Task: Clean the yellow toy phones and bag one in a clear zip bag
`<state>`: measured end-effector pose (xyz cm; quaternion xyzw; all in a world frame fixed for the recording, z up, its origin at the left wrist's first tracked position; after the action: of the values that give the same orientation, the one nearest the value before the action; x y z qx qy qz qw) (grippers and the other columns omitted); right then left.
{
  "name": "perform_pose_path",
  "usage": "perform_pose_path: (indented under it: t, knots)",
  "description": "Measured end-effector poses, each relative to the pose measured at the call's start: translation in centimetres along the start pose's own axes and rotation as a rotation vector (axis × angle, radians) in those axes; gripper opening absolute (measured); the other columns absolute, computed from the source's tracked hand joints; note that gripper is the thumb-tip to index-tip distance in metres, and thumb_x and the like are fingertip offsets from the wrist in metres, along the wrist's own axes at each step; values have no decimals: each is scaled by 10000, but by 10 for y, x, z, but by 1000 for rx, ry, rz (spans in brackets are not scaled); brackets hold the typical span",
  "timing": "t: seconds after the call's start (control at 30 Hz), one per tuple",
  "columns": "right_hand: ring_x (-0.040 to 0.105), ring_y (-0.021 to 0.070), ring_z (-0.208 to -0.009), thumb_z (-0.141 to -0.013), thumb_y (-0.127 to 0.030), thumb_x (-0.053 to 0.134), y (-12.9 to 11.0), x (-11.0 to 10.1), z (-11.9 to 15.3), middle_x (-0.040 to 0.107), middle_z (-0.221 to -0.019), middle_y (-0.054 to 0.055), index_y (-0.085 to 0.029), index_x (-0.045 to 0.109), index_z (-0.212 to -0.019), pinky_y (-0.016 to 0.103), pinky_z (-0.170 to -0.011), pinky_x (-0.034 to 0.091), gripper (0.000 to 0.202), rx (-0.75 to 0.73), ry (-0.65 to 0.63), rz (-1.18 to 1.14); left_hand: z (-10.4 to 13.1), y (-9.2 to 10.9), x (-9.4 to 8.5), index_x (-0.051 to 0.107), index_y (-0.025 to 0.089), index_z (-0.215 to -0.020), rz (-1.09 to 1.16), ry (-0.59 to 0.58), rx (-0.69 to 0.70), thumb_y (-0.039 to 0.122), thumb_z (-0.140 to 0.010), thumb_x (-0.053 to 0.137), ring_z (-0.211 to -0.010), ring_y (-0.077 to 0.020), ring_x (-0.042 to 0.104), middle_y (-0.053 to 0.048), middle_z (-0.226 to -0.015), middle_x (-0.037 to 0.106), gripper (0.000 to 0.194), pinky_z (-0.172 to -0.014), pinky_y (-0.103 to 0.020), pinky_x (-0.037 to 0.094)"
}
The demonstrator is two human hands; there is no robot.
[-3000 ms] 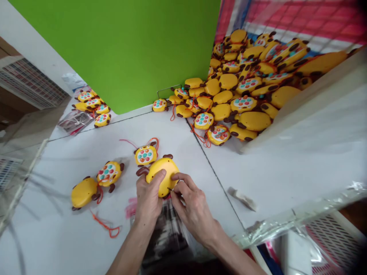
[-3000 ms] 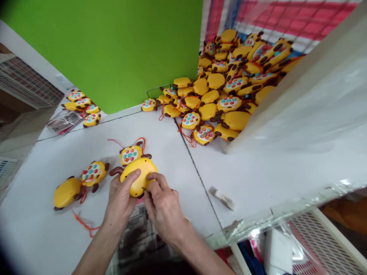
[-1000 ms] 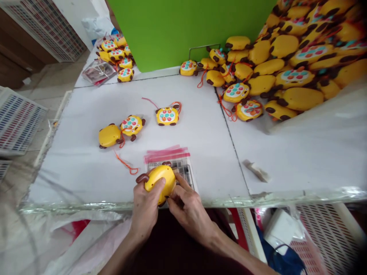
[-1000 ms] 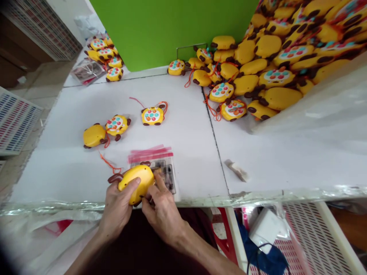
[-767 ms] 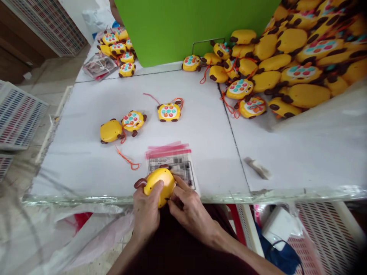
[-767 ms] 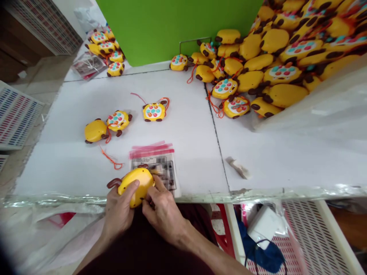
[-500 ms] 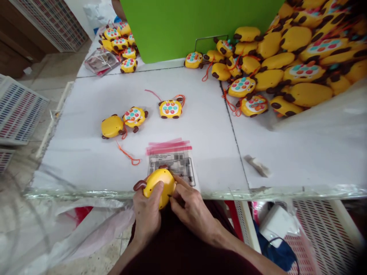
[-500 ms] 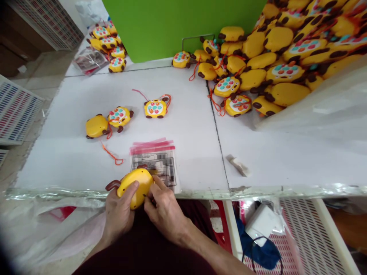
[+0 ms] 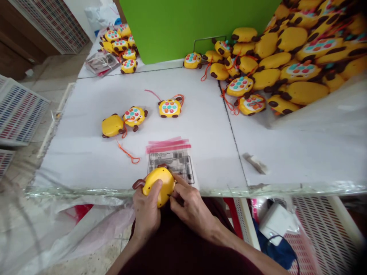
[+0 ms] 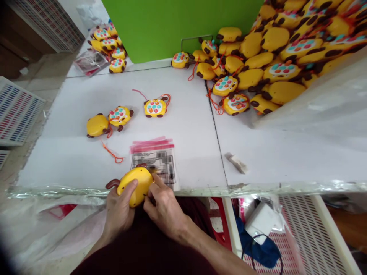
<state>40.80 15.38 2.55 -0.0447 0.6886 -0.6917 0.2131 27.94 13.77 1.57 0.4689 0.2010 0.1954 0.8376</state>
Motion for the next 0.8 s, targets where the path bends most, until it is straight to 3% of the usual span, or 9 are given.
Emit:
perform_pose_path:
  t: [0.07,0.2,0.4,0.57,0.67,0.8]
  knots:
    - [623,186,-853,-743,-35,479,0,-1,0,584,-1006,99,-199,420,-653,280,-687,481,196,14,16,-2,0,-1,-1,549,160,-779,15,9,5,373,-674,714,-588,-127,536,15,-669,554,289,-552,-232,439]
    - [589,227,-1011,-727,-52,506,-1,-1,0,578,-989,94,-200,418,-626,284,-719,476,200,48,-1,-15,-2,-3,-1,550,148,-817,-2,-13,10,385,-680,701,-596,-129,547,2,-711,573,313,-548,-232,444]
    - [541,245,-1094,-739,-46,491,-3,0,-1,589,-869,78,-209,426,-632,298,-737,471,206,10,-6,-21,-2,-2,1,565,147,-853,36,-24,9,367,-677,711,-608,-127,553,2,-722,579,316,-548,-222,446]
    - [596,185,-829,-734,-37,481,-1,3,-1,569,-954,88,-200,409,-643,277,-674,464,200,19,-25,-22,-1,-2,0,542,170,-804,25,-7,1,356,-680,712,-598,-127,552,14,-705,582,280,-550,-219,443]
    - [544,126,-656,-734,-42,467,0,4,-1,554,-921,66,-201,394,-633,249,-607,448,202,15,-20,-7,1,-2,-1,542,179,-800,17,-7,10,348,-687,706,-617,-133,565,12,-713,588,262,-563,-221,449]
    - [556,151,-728,-742,-47,461,0,0,-2,583,-930,76,-203,394,-638,270,-661,462,199,4,34,30,2,-2,-1,558,191,-821,7,16,39,330,-674,713,-680,-160,600,1,-750,615,255,-610,-244,467]
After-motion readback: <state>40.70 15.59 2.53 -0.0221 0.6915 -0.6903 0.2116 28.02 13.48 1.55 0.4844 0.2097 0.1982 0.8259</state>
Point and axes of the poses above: each hand's wrist, its own z-axis away from the middle knuckle, its own x-axis out of the palm, y = z × x, the point moved 5 cm from there along -z, towards the middle knuckle
